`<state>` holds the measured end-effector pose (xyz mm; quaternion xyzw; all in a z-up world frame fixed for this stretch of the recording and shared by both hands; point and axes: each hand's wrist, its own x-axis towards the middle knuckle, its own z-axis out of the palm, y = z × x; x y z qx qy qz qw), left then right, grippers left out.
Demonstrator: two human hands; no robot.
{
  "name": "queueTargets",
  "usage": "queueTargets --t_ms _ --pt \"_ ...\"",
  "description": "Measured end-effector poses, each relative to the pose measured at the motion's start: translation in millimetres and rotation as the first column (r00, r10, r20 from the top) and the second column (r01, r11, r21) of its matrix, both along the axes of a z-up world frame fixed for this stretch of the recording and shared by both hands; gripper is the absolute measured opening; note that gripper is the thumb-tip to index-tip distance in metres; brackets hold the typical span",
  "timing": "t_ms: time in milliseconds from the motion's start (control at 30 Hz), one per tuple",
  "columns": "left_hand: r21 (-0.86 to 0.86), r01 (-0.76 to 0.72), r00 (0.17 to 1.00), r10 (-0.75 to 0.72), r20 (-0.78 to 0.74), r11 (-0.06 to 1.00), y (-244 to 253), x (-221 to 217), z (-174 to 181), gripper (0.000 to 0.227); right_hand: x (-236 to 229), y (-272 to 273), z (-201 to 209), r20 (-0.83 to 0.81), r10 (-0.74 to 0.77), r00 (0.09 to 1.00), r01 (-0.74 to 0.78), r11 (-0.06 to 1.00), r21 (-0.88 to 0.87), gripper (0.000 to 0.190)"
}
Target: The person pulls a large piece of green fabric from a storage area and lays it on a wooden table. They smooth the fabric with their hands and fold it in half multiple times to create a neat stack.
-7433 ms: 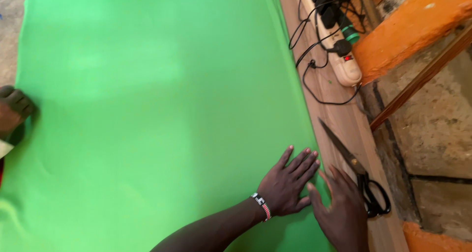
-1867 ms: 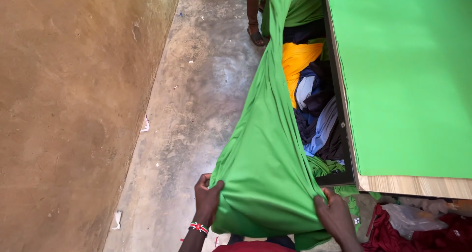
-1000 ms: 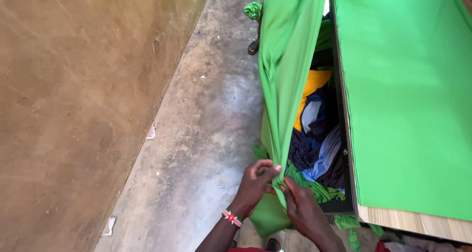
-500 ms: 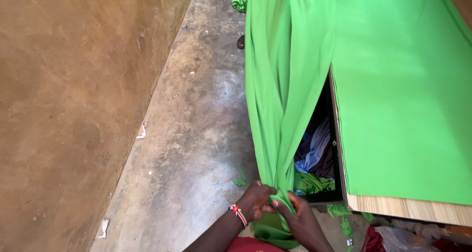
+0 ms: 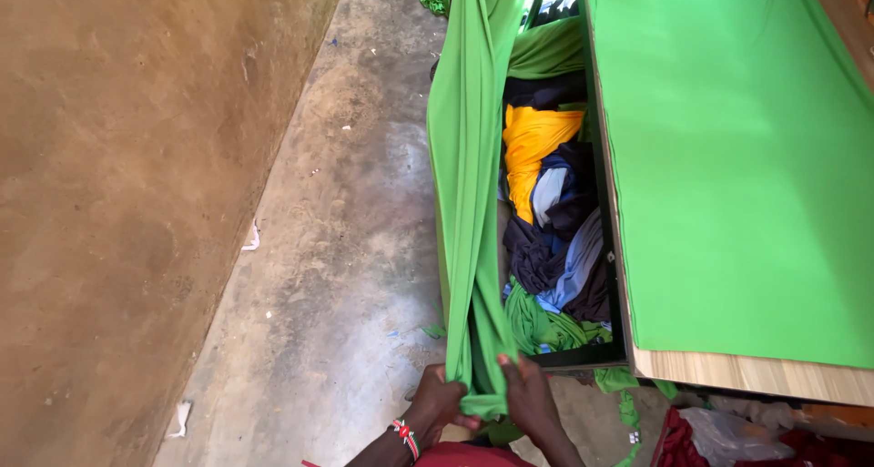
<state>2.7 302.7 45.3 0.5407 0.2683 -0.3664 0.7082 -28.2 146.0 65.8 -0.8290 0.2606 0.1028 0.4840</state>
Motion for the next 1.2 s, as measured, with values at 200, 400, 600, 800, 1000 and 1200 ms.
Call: queueTargets --t_ms 200,400,600,800,1000,1200 --pt "0.582 -0.078 0.990 -0.004 0.138 0.810 157.3 -7.9 -178.9 0.043 -9.3 -62.1 12.3 -0.081 -0.391 0.917 0.370 0.909 -0.194 0.060" --pt "0.648 -0.437 0.799 -0.061 0.598 0.624 306.9 -12.6 -116.2 0.026 -41.1 -120.6 47.7 0.311 -0.362 0.879 0.371 0.928 0.034 0.036" --pt "0.422 -0.311 0.657 -0.128 0.743 0.851 184.4 24.9 -62.7 0.024 -23.7 -42.3 80.4 0.270 -0.186 0.945 0.237 0.957 -0.168 0.054" --pt "-0.176 0.148 0.906 -0.062 0.419 0.973 10.3 40.2 128.5 0.049 -10.8 53.6 98.5 0.452 0.440 0.776 -0.366 0.898 -0.245 0.036" --pt "-0.055 0.130 0.889 -0.092 0.449 0.990 8.4 48.8 99.9 0.021 -54.8 25.0 107.0 0.403 0.319 0.858 -0.349 0.937 0.002 0.029" --pt "-0.135 -0.091 0.922 0.134 0.363 0.987 22.7 70.3 101.1 0.018 -109.4 -7.7 49.1 0.207 -0.062 0.976 0.040 0.993 0.112 0.024"
